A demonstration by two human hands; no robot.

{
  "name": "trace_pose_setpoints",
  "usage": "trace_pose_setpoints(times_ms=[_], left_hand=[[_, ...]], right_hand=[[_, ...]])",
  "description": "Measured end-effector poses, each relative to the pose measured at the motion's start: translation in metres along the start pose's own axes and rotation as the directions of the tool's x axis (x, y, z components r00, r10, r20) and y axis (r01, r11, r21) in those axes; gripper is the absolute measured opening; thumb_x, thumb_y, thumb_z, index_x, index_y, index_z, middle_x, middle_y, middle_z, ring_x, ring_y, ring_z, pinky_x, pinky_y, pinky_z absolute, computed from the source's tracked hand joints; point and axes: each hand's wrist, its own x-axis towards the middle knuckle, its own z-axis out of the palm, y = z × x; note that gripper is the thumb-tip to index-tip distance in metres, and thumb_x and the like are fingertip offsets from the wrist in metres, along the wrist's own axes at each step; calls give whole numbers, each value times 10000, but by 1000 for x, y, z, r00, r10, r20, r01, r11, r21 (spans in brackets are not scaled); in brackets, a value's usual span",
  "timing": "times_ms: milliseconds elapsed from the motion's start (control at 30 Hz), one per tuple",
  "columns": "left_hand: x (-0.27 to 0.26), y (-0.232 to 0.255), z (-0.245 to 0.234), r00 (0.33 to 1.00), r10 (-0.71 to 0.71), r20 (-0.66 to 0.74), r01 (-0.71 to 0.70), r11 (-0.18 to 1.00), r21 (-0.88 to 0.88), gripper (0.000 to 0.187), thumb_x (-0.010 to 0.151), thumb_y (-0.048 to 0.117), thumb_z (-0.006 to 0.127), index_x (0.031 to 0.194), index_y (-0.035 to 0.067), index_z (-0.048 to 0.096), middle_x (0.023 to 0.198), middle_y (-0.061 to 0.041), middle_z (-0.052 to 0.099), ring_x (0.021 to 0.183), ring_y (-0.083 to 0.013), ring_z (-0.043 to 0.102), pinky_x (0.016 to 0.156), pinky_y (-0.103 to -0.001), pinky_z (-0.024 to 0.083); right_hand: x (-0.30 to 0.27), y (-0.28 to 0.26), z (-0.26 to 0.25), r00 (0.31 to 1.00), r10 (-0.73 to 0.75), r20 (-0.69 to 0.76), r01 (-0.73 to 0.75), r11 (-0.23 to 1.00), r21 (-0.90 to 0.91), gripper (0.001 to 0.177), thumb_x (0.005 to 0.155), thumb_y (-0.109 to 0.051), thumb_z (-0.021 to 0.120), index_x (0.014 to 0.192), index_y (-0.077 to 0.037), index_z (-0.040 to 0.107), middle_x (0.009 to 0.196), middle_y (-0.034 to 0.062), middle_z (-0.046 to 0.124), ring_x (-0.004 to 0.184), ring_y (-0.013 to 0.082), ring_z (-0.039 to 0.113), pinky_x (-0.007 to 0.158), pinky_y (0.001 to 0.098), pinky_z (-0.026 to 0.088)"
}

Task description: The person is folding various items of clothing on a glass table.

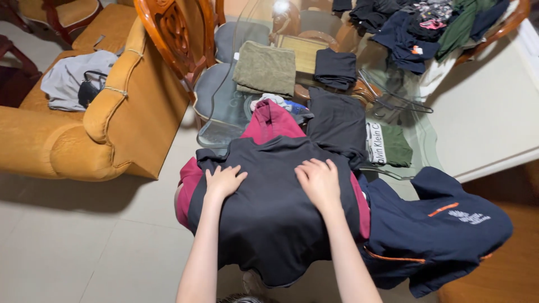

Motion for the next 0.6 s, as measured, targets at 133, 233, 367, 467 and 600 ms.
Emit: trace_pose_setpoints(times_ms=[133, 233, 367, 467, 600], left_hand=[[-57, 39, -19, 997, 56, -50, -58, 997, -43, 599, 995, 600, 405, 1483, 271, 517, 1569, -38, 458, 1481, -308, 367, 1223, -619, 152], [-84, 73, -16, 981, 121, -153, -135, 987, -85, 584, 986, 577, 423, 1451, 250, 555, 1551, -56, 481, 1457, -303, 393, 1195, -631, 190], [-110, 128, -4, 899, 258, -353, -274, 962, 5, 568, 992, 525, 469, 1434, 185, 576, 1508, -128, 515, 1419, -343, 428, 1152, -645, 245], [-128, 178, 11, 806, 329, -492, -342, 937, 67, 570, 971, 492, 538, 1402, 125, 594, 1480, -168, 531, 1392, -369, 443, 1134, -651, 262], [-166, 263, 32, 634, 396, -664, -531, 848, -2, 484, 909, 364, 651, 1299, 77, 653, 1423, -188, 575, 1366, -411, 453, 1096, -664, 272]], right_hand=[[-38, -24, -22, 999, -39, -17, 41, 985, 169, 271, 933, -310, 652, 1085, -116, 765, 1174, 55, 763, 1225, 225, 627, 1141, 518, 317], [-63, -30, -28, 985, -157, -74, 170, 962, 213, 372, 949, -303, 631, 1242, -83, 697, 1337, 97, 683, 1320, 261, 567, 1146, 490, 326], [-88, -17, -38, 977, -92, -192, 119, 984, 133, 483, 944, -281, 633, 1376, -65, 613, 1461, 112, 581, 1406, 291, 482, 1185, 542, 256], [-107, 7, -59, 973, -5, -231, 30, 994, 102, 483, 926, -245, 654, 1374, -71, 608, 1483, 117, 556, 1429, 299, 454, 1195, 576, 208], [-147, 55, -111, 971, 114, -211, -53, 960, 275, 470, 924, -178, 653, 1381, -77, 615, 1490, 118, 566, 1422, 290, 479, 1208, 565, 207]])
